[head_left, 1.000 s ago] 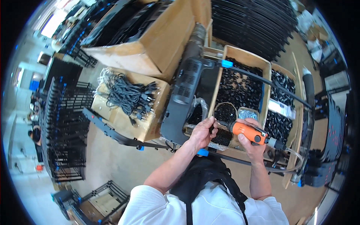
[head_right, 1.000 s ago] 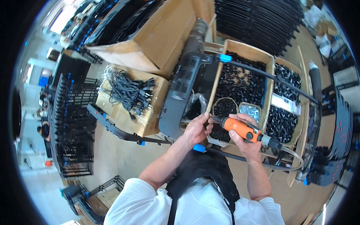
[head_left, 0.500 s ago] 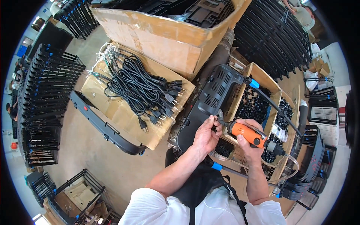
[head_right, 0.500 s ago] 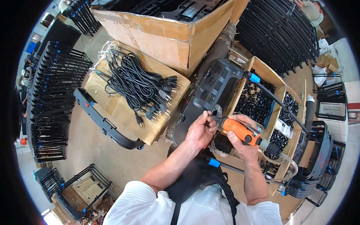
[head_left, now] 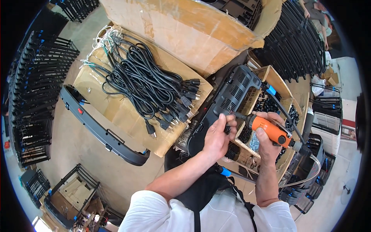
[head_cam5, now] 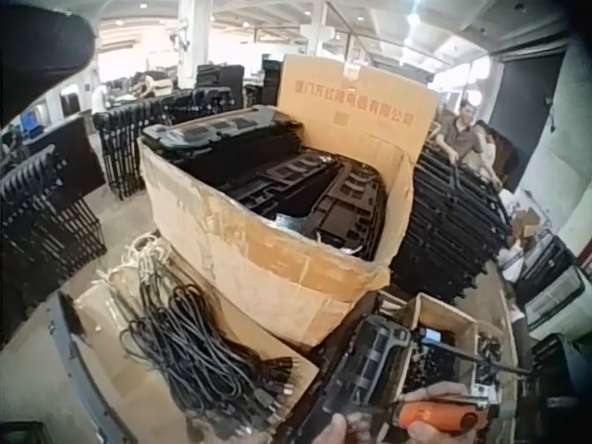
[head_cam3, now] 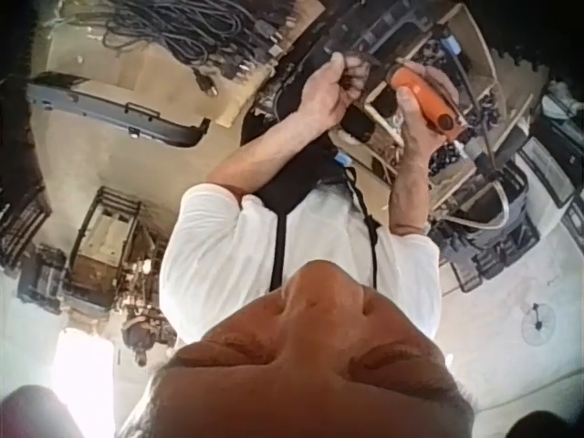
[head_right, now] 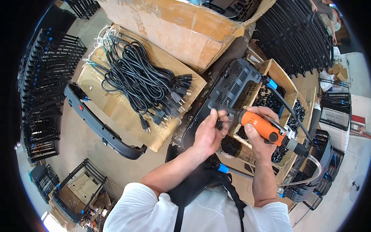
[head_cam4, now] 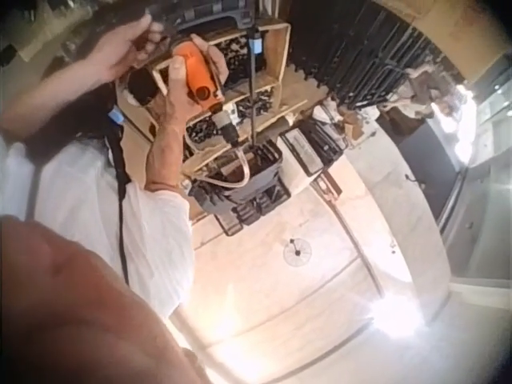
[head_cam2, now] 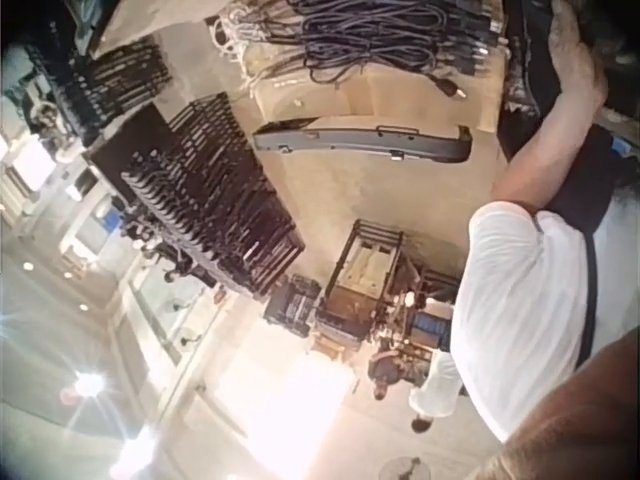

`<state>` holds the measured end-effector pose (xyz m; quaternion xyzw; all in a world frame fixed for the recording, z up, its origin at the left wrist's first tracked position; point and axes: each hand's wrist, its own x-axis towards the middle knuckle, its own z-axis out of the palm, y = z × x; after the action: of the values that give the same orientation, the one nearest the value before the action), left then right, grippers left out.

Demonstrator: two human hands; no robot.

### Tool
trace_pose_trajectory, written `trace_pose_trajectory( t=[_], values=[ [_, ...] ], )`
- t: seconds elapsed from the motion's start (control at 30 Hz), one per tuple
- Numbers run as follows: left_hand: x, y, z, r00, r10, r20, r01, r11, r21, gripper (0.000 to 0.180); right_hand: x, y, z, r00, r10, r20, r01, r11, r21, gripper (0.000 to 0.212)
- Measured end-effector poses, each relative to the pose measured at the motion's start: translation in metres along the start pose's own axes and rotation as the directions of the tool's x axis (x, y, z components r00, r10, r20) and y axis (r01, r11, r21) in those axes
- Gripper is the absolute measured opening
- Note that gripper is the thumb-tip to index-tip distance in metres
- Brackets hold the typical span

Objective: Assembling a plastic housing by installing internal wiring and securing components with screws using an electric screwdriver.

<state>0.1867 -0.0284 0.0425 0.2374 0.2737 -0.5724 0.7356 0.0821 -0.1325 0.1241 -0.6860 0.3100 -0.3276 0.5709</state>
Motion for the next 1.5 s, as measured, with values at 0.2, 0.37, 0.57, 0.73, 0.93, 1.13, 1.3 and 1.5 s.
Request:
trace_pose_trajectory(
  t=[0.2,0.37,0.57,0.73,0.93,1.13,1.3,1.5],
  values=[
    [-0.047,0.035,-0.095,0.942,0.335,0.011,-0.250,0.681,0.689,0.029,0.026,-0.004,0.002,0.989,-0.052,0.136,0.058,0.998,-0.037,0.053],
    [-0.073,0.048,-0.107,0.759,0.651,-0.007,-0.087,0.111,0.990,0.030,0.040,0.007,0.001,0.970,0.007,0.245,0.011,0.997,-0.072,0.051],
    [-0.062,0.035,-0.149,0.629,0.752,0.197,0.004,-0.256,0.967,0.041,0.054,0.005,0.006,0.943,-0.028,0.332,0.065,0.993,-0.102,0.050],
    [-0.047,0.020,-0.165,0.551,0.779,0.300,-0.151,-0.260,0.954,0.043,0.059,0.010,0.011,0.936,-0.013,0.352,0.060,0.990,-0.125,0.050],
    [-0.039,0.011,-0.165,0.488,0.794,0.362,-0.219,-0.291,0.931,0.035,0.060,0.013,0.014,0.941,0.017,0.337,0.031,0.990,-0.136,0.048],
    [-0.038,0.011,-0.162,0.470,0.795,0.382,-0.217,-0.316,0.924,0.031,0.062,0.019,0.014,0.940,0.045,0.338,0.017,0.983,-0.180,0.048],
    [-0.038,0.012,-0.159,0.468,0.789,0.399,-0.220,-0.333,0.917,0.029,0.065,0.017,0.018,0.929,0.062,0.366,0.020,0.976,-0.217,0.045],
    [-0.037,0.011,-0.158,0.461,0.786,0.411,-0.212,-0.352,0.912,0.029,0.065,0.022,0.020,0.926,0.060,0.373,0.021,0.978,-0.210,0.043]
  ],
)
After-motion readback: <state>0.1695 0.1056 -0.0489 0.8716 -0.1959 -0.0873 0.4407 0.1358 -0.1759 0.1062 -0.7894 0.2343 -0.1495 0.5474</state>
